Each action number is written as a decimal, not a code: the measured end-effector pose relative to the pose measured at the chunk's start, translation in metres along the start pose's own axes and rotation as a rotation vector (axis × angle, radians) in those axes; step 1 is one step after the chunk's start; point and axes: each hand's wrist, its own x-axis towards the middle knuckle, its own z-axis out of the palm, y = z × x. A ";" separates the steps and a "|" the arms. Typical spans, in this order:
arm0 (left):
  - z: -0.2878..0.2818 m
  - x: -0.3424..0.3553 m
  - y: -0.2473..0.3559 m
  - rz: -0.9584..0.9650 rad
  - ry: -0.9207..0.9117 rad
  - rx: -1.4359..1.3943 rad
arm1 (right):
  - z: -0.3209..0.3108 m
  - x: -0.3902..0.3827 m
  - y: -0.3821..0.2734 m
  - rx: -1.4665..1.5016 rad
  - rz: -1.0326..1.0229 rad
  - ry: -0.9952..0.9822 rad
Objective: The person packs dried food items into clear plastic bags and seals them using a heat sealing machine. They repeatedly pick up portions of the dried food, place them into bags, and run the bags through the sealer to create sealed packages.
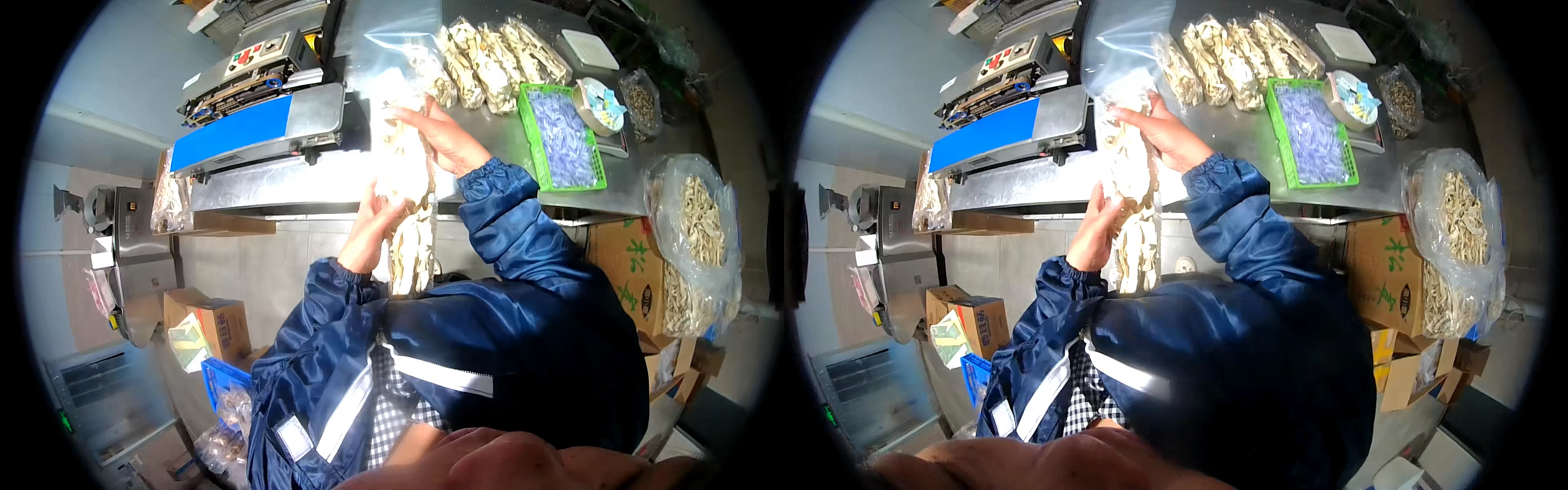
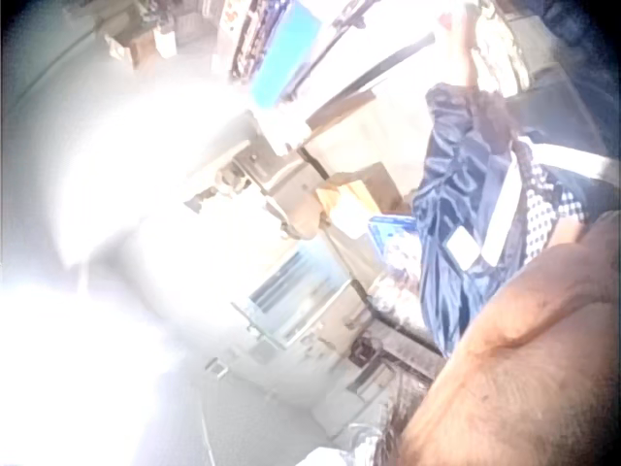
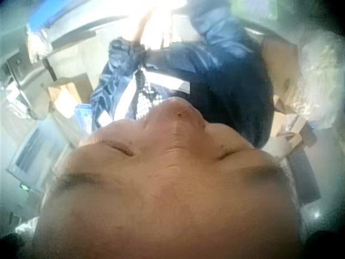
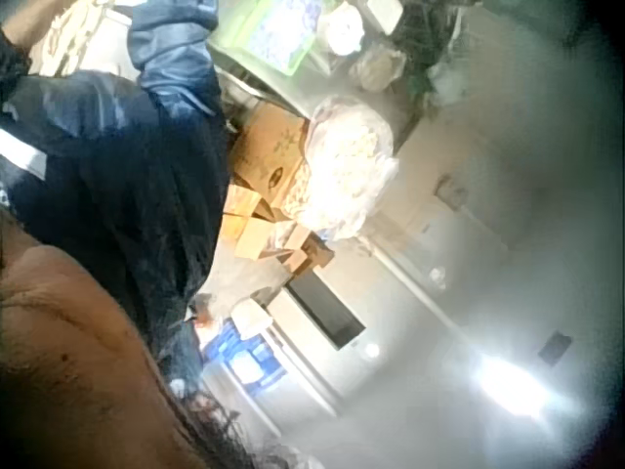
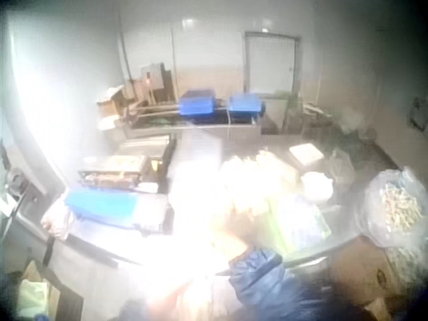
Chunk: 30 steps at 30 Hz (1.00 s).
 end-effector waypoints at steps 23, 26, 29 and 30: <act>-0.029 0.023 -0.030 -0.184 -0.082 -0.418 | -0.042 -0.076 0.039 -0.368 -0.224 -0.063; -0.022 0.020 -0.028 -0.170 -0.142 -0.503 | -0.038 -0.073 0.039 -0.660 -0.230 -0.122; -0.024 0.030 -0.032 -0.279 -0.229 -0.472 | -0.046 -0.061 0.028 -0.676 -0.307 -0.051; -0.021 0.031 -0.030 -0.271 -0.254 -0.462 | -0.043 -0.061 0.019 -0.760 -0.311 -0.031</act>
